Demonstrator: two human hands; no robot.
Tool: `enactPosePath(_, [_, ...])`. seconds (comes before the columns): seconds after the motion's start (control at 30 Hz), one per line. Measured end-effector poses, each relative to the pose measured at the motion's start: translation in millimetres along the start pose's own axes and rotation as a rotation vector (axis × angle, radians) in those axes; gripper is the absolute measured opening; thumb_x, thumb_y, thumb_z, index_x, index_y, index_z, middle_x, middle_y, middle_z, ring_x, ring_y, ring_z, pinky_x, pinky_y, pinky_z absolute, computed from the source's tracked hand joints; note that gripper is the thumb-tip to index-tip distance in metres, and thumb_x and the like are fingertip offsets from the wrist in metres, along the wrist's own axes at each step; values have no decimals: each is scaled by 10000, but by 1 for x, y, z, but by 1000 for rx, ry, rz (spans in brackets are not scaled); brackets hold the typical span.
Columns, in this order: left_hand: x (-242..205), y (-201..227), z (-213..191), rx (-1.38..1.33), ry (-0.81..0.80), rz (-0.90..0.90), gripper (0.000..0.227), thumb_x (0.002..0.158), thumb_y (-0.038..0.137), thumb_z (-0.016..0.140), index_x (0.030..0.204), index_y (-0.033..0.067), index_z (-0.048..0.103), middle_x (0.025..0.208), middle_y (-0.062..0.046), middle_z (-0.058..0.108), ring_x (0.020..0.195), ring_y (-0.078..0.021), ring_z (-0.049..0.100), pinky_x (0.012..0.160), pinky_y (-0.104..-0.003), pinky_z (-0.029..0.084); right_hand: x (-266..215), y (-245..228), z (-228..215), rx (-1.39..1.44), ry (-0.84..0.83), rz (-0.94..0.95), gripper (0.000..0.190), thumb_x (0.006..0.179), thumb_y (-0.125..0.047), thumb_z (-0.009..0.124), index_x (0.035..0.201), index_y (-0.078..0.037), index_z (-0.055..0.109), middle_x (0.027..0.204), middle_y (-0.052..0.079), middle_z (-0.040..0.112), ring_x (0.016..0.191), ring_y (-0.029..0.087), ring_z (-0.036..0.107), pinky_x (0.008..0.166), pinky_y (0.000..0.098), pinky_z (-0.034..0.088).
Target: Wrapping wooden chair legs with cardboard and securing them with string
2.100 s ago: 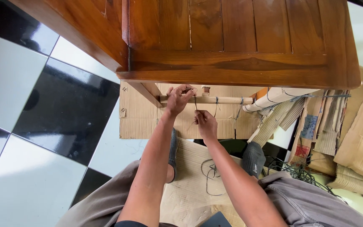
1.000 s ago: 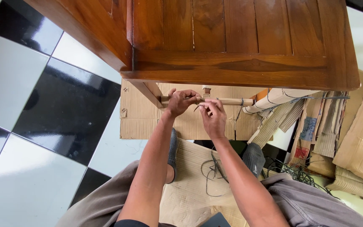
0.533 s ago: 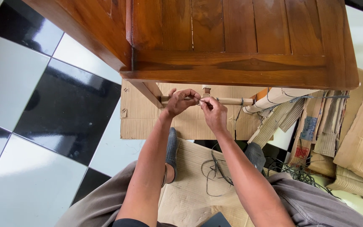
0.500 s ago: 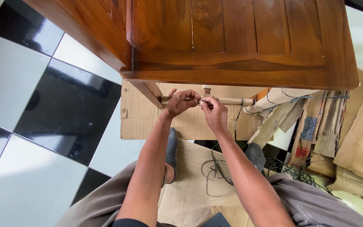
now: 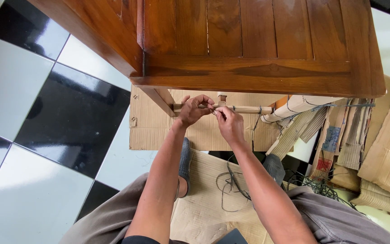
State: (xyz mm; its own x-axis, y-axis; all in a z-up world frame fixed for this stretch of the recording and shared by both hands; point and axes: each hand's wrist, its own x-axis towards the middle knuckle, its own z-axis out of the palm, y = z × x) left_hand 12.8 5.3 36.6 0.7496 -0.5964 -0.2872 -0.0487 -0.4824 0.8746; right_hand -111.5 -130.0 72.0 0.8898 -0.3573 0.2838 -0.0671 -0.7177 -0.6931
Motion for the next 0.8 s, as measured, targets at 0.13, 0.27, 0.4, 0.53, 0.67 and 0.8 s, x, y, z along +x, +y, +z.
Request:
enactPosePath(0.13, [-2, 5, 1, -39, 18, -1, 242, 795, 296, 810, 1017, 343, 725, 837, 218, 719, 981, 19, 669, 1221, -406, 73, -2, 7, 5, -27, -32, -88, 29, 973, -196, 707, 992, -188, 728, 816, 56, 714, 828, 299, 723, 709, 404, 578])
enactPosePath(0.27, [-6, 9, -4, -52, 21, -2, 243, 819, 259, 803, 1041, 332, 737, 877, 196, 737, 1005, -3, 679, 1231, -417, 59, -3, 1, 2, 80, -97, 45, 76, 994, -238, 696, 982, -169, 723, 825, 108, 690, 824, 334, 715, 712, 418, 576])
enactPosePath(0.4, [-11, 14, -8, -86, 42, 4, 186, 862, 261, 771, 1039, 311, 739, 921, 166, 750, 1053, -30, 684, 1234, -436, 59, -1, 0, 1, 329, -206, 476, 130, 987, -319, 679, 954, -212, 744, 691, -1, 678, 639, 114, 651, 626, 291, 573])
enactPosePath(0.53, [-13, 15, -6, -78, 23, -11, 144, 855, 261, 751, 991, 305, 736, 912, 139, 754, 1041, -54, 705, 1245, -425, 41, 2, 10, 9, 682, -182, 642, 156, 986, -238, 675, 989, -95, 739, 809, 38, 685, 690, 79, 627, 634, 210, 564])
enactPosePath(0.67, [-17, 18, -9, 44, -12, 13, 185, 792, 310, 785, 971, 340, 752, 976, 138, 755, 1119, -65, 672, 1252, -444, 24, 2, 21, 20, 798, -130, 708, 154, 971, -254, 707, 964, -103, 733, 785, 24, 670, 656, 45, 613, 602, 164, 542])
enactPosePath(0.8, [-16, 19, -16, -36, -11, 76, 169, 861, 413, 810, 956, 277, 782, 1090, 90, 768, 1167, -119, 670, 1252, -511, 13, 8, 18, 19, 815, -106, 734, 139, 964, -240, 705, 962, -101, 715, 781, 22, 658, 652, 43, 602, 596, 154, 524])
